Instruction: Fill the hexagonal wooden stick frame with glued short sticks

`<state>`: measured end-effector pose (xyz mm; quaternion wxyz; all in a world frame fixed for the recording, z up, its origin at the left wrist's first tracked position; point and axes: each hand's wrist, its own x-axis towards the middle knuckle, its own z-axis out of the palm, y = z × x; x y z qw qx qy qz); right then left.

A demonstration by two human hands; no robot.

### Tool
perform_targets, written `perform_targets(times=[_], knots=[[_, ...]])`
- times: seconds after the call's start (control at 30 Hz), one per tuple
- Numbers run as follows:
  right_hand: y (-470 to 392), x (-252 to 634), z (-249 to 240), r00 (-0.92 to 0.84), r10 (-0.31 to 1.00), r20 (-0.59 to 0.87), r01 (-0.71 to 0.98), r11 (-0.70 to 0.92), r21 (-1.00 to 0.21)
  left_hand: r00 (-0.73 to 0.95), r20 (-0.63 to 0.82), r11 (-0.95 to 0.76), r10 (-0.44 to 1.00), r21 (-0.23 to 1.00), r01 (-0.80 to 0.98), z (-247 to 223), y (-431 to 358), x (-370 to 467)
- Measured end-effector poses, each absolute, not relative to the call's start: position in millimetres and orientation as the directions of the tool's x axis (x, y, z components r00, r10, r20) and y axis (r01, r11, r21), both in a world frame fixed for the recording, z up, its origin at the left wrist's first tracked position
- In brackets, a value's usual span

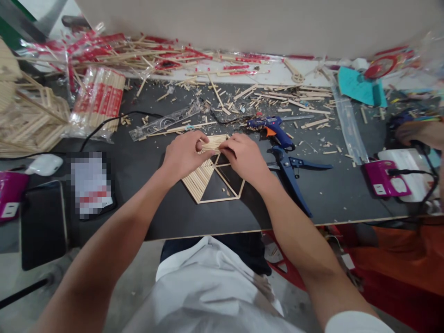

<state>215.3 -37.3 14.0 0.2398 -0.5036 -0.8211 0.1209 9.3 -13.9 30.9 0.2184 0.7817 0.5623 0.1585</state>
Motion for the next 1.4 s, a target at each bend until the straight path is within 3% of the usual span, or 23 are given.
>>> perform_targets(times=[0.5, 0.7, 0.9, 1.4], knots=[[-34.9, 223.2, 15.5, -0.29, 0.906, 0.309, 0.739, 0.417, -0.529, 0.374, 0.07, -0.308, 0.925, 0.713, 0.63, 26.8, 4.7, -9.0], [-33.0, 228.6, 16.9, -0.211, 0.916, 0.34, 0.706, 0.384, -0.596, 0.401, 0.085, -0.336, 0.912, 0.714, 0.614, 26.2, 4.8, -9.4], [-34.5, 217.5, 13.2, -0.251, 0.915, 0.315, 0.655, 0.4, -0.641, 0.397, 0.028, -0.291, 0.918, 0.728, 0.621, 25.8, 3.8, -8.0], [-33.5, 209.7, 6.1, -0.244, 0.921, 0.303, 0.628, 0.388, -0.674, 0.456, -0.006, -0.325, 0.89, 0.691, 0.645, 26.9, 3.1, -8.6]])
